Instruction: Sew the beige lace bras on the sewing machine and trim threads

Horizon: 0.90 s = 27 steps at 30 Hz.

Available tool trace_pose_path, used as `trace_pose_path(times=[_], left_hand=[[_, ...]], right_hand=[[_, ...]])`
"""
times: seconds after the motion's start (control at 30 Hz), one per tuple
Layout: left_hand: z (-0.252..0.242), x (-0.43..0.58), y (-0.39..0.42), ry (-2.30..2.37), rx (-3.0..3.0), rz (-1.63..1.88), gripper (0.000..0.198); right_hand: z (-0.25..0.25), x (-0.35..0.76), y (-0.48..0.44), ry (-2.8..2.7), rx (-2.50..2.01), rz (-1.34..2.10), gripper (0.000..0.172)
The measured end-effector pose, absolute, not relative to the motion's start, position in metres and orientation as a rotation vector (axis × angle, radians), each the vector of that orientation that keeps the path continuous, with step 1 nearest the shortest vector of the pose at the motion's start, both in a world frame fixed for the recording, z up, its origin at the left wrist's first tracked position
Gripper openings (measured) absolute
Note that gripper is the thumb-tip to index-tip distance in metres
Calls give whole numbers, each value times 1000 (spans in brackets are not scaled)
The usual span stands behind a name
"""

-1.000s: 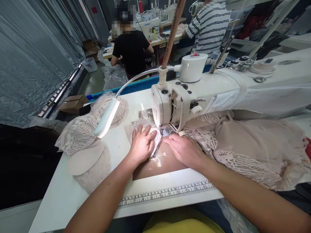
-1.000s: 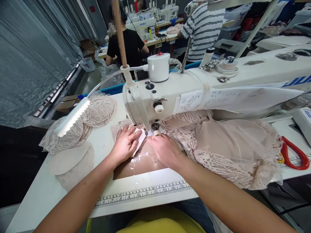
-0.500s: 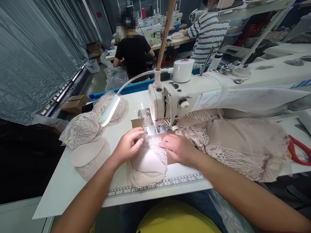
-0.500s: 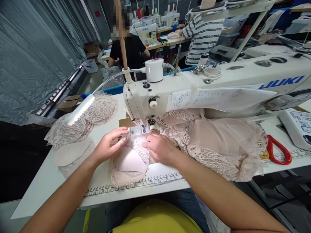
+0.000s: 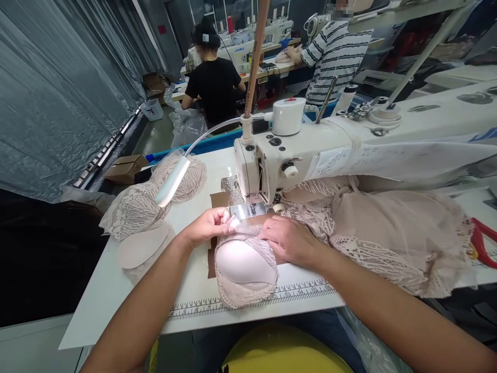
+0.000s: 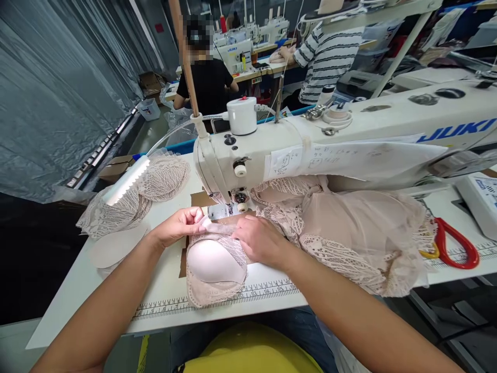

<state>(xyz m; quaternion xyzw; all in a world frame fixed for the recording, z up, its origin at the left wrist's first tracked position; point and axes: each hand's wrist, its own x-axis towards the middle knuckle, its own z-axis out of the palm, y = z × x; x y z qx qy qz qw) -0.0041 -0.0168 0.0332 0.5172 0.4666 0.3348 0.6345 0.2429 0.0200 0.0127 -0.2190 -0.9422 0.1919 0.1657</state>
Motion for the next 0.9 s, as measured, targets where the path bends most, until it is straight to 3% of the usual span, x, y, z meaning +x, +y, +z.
trace_pose_path(times=[0.1, 0.3, 0.53, 0.73, 0.9], left_hand=[[32, -17, -13, 1147, 1181, 754, 37], [44, -22, -29, 1798, 1581, 1020, 23], [30, 38, -48, 1449, 2361, 442, 30], [28, 48, -39, 1448, 2522, 330, 36], [28, 46, -36, 1589, 2497, 267, 42]], right_hand=[[13, 243, 20, -2685, -638, 559, 23], [11, 244, 20, -2692, -660, 545, 21], [9, 243, 19, -2687, -801, 402, 17], [11, 242, 19, -2785, -917, 278, 31], [15, 240, 18, -2837, -997, 213, 26]])
